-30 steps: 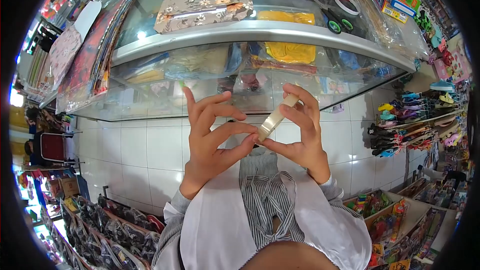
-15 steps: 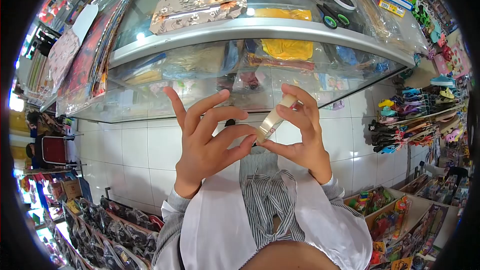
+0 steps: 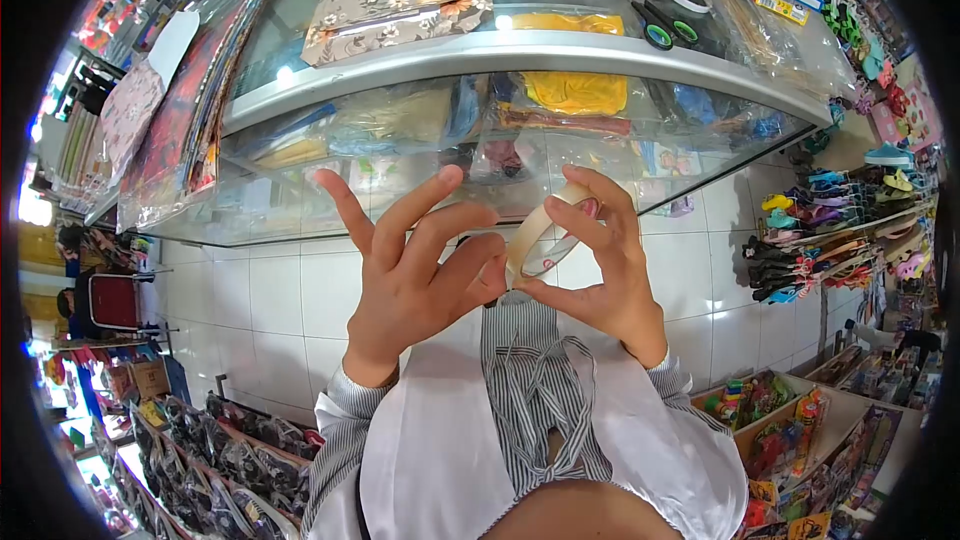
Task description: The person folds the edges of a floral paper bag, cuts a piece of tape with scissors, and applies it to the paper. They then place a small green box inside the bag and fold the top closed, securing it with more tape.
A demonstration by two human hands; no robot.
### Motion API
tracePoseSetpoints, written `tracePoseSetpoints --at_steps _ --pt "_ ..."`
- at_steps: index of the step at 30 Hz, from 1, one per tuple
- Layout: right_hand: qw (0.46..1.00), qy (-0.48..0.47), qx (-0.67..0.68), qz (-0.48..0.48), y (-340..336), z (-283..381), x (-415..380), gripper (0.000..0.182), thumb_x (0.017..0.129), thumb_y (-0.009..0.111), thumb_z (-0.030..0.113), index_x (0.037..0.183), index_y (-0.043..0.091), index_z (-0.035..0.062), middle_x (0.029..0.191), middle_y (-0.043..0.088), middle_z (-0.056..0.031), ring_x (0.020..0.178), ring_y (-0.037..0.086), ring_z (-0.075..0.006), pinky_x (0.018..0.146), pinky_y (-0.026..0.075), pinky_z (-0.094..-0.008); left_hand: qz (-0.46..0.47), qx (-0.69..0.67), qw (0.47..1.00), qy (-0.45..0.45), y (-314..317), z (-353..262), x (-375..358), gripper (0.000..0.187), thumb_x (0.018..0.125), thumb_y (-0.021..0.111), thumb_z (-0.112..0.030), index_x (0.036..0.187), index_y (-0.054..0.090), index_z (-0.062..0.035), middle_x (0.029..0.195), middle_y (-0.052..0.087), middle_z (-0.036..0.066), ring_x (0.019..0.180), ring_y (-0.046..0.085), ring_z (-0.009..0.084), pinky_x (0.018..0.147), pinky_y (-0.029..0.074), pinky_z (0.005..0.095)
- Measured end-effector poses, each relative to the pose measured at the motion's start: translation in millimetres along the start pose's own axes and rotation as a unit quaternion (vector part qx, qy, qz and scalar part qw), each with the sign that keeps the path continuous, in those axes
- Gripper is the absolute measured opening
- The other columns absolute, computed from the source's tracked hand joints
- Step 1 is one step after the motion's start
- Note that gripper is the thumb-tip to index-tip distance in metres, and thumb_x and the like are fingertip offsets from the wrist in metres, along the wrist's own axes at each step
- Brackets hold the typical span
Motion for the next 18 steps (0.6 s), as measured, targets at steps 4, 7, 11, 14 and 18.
tracePoseSetpoints --at_steps 4,7,11,14,18 --pt "0.999 0.038 0.024 0.006 -0.5 -2.1 -1.1 0.079 0.059 0.087 0.020 0.131 0.055 0.0186 0.137 0.042 -0.0134 0.122 0.046 -0.0345 0.096 0.044 -0.0443 0.001 -0.006 1.000 0.000 -1.0 2.9 -2.0 0.015 0.067 0.077 -0.022 0.067 0.062 -0.0228 0.100 0.060 -0.010 0.123 0.049 0.0166 0.111 0.000 0.0716" --pt "0.999 0.030 0.030 -0.004 -2.3 -1.1 -1.3 0.080 0.059 0.088 0.022 0.132 0.055 0.0187 0.138 0.042 -0.0133 0.124 0.045 -0.0343 0.097 0.044 -0.0441 -0.018 -0.020 1.000 -0.003 -5.1 5.5 -4.8 0.015 0.065 0.080 -0.024 0.068 0.065 -0.0247 0.100 0.060 -0.010 0.123 0.048 0.0186 0.112 0.000 0.0699" --pt "0.999 0.028 0.023 -0.001 -2.2 -0.6 -1.5 0.081 0.059 0.088 0.022 0.133 0.054 0.0190 0.138 0.042 -0.0133 0.124 0.045 -0.0342 0.097 0.043 -0.0444 -0.032 -0.027 0.999 -0.009 -7.2 6.0 -5.3 0.018 0.063 0.083 -0.026 0.069 0.066 -0.0260 0.100 0.060 -0.011 0.124 0.048 0.0195 0.114 0.000 0.0679" --pt "1.000 0.024 0.017 0.002 -1.2 -0.9 -1.6 0.082 0.059 0.088 0.023 0.133 0.054 0.0189 0.138 0.042 -0.0134 0.124 0.045 -0.0342 0.098 0.043 -0.0445 -0.017 -0.041 0.999 -0.008 -5.1 7.2 -4.1 0.019 0.062 0.083 -0.026 0.070 0.066 -0.0259 0.101 0.060 -0.011 0.125 0.047 0.0190 0.114 -0.001 0.0673" --pt "1.000 0.024 0.009 0.009 -0.9 -0.3 -1.2 0.083 0.058 0.088 0.023 0.133 0.054 0.0182 0.138 0.042 -0.0136 0.124 0.045 -0.0341 0.097 0.043 -0.0441 0.002 -0.031 0.999 -0.007 -2.0 7.7 -4.6 0.018 0.065 0.082 -0.026 0.075 0.067 -0.0251 0.104 0.060 -0.010 0.127 0.045 0.0194 0.113 -0.001 0.0677"
Point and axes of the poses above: each hand's wrist, its own x-axis towards the middle knuckle, its own y-axis out of the palm, z = x × y, the point moved 10 cm from there along x, towards the middle knuckle
